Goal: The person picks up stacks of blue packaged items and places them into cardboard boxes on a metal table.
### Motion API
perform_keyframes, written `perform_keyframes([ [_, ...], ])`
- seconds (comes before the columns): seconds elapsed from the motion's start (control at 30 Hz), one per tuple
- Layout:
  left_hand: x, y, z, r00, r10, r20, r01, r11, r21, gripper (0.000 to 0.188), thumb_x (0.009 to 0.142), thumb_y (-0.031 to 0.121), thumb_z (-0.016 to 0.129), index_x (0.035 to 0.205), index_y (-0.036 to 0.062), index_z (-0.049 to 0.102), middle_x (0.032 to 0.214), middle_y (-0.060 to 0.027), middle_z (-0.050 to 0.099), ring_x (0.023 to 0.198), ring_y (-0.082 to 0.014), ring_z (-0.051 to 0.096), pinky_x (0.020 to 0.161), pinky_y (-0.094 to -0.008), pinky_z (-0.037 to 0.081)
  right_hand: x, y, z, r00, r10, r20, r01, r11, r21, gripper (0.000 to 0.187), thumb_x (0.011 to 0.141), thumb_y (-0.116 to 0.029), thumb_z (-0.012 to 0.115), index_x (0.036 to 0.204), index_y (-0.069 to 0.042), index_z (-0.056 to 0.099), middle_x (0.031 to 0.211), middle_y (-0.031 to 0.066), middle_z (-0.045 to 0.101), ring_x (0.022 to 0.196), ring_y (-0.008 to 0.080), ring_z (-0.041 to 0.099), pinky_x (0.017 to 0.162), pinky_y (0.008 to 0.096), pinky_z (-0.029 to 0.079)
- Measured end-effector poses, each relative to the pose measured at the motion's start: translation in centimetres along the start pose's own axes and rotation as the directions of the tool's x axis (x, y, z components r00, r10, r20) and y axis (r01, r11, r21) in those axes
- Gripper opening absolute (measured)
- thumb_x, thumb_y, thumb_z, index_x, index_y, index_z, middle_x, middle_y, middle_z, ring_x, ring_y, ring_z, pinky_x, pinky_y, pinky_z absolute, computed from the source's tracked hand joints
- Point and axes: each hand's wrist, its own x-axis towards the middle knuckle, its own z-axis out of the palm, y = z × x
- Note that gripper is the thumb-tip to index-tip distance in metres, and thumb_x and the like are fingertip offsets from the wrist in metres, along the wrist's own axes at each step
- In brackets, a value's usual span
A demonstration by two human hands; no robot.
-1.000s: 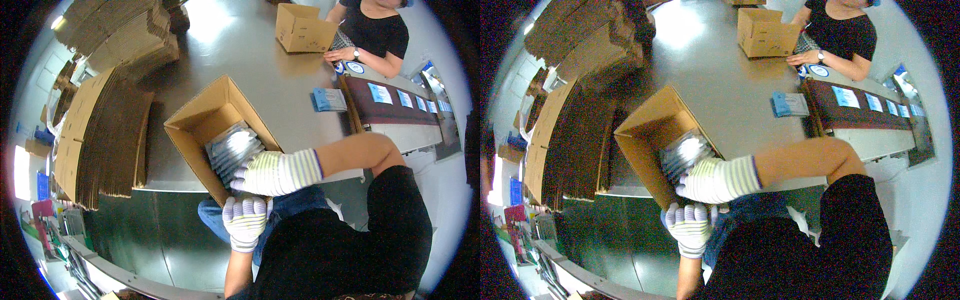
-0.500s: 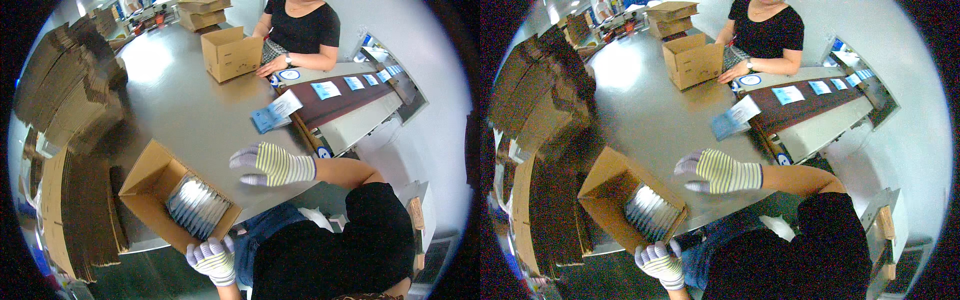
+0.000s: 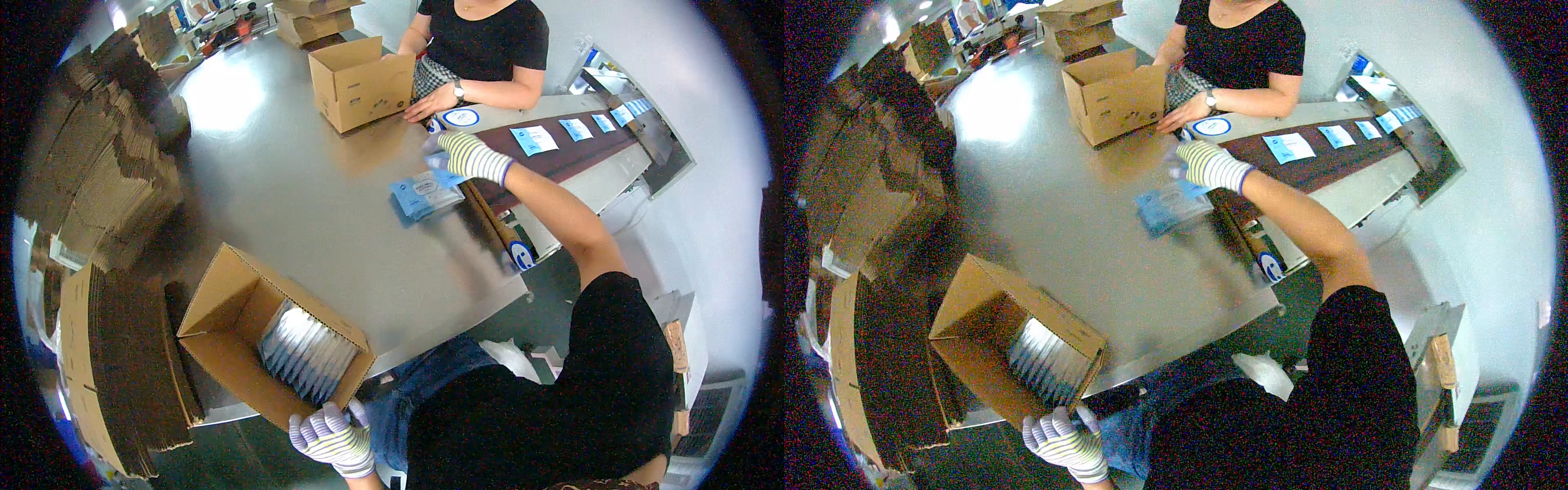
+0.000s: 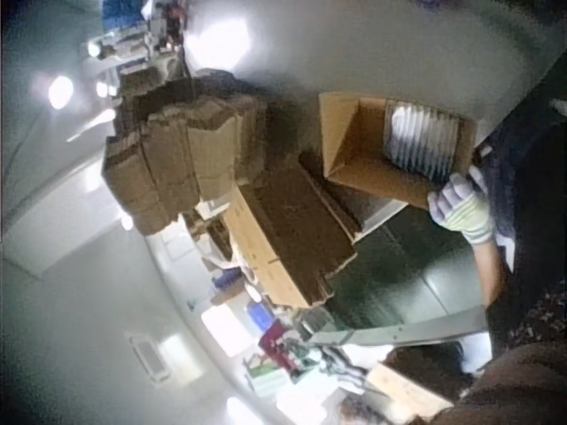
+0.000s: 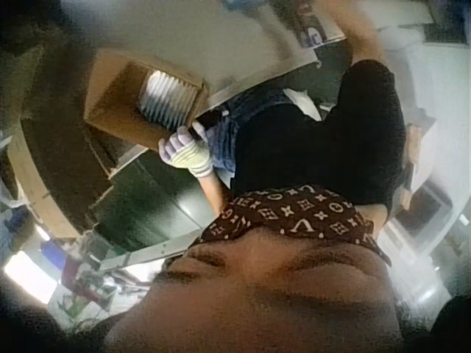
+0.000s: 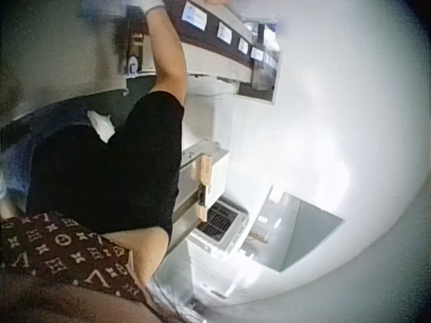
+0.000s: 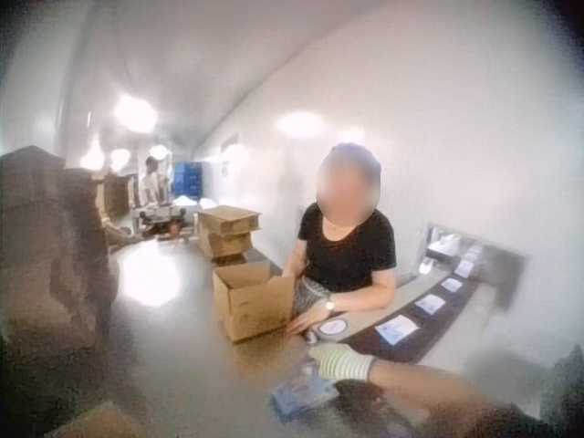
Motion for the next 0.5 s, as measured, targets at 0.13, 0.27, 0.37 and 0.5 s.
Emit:
perform_keyframes([
  [0.13,0.3,0.2,0.2,0.999,0.001,-0.035,0.0,1.0,0.018,0.023,0.079,0.026,0.063,0.087,0.0109,0.047,0.067,-0.0048,0.044,0.066,-0.0239,0.048,0.087,-0.0451,0.041,1.8,2.2,0.6,0.998,0.006,0.068,-0.004,0.999,-0.038,0.036,0.083,-0.028,0.063,0.107,-0.001,0.061,0.104,0.0205,0.063,0.1,0.0357,0.058,0.089,0.0408,0.046],
  [0.27,0.1,0.2,0.1,1.0,-0.016,-0.024,0.017,1.0,0.017,0.023,0.078,0.026,0.063,0.086,0.0111,0.048,0.067,-0.0052,0.044,0.066,-0.024,0.048,0.087,-0.0455,0.041,4.0,4.3,2.2,0.985,-0.153,0.085,0.161,0.982,-0.101,0.04,0.081,-0.036,0.062,0.09,0.003,0.062,0.082,0.0252,0.063,0.082,0.0409,0.06,0.076,0.0466,0.047],
  [0.37,0.0,0.2,0.1,1.0,-0.025,-0.01,0.025,1.0,0.018,0.022,0.078,0.026,0.062,0.085,0.0112,0.048,0.067,-0.0054,0.044,0.066,-0.0242,0.049,0.087,-0.0458,0.041,4.7,3.6,1.6,0.98,-0.167,0.109,0.177,0.98,-0.093,0.033,0.08,-0.03,0.062,0.089,0.002,0.063,0.081,0.0239,0.064,0.08,0.0411,0.06,0.074,0.0484,0.047],
  [0.5,0.0,0.2,0.2,1.0,-0.028,-0.006,0.028,1.0,0.014,0.021,0.078,0.027,0.061,0.085,0.0111,0.049,0.066,-0.0058,0.044,0.067,-0.0248,0.049,0.088,-0.0461,0.041,6.1,3.5,0.6,0.965,0.0,0.261,0.044,0.986,-0.163,0.037,0.08,-0.031,0.065,0.103,-0.002,0.063,0.096,0.0191,0.065,0.093,0.0348,0.06,0.083,0.0426,0.047],
])
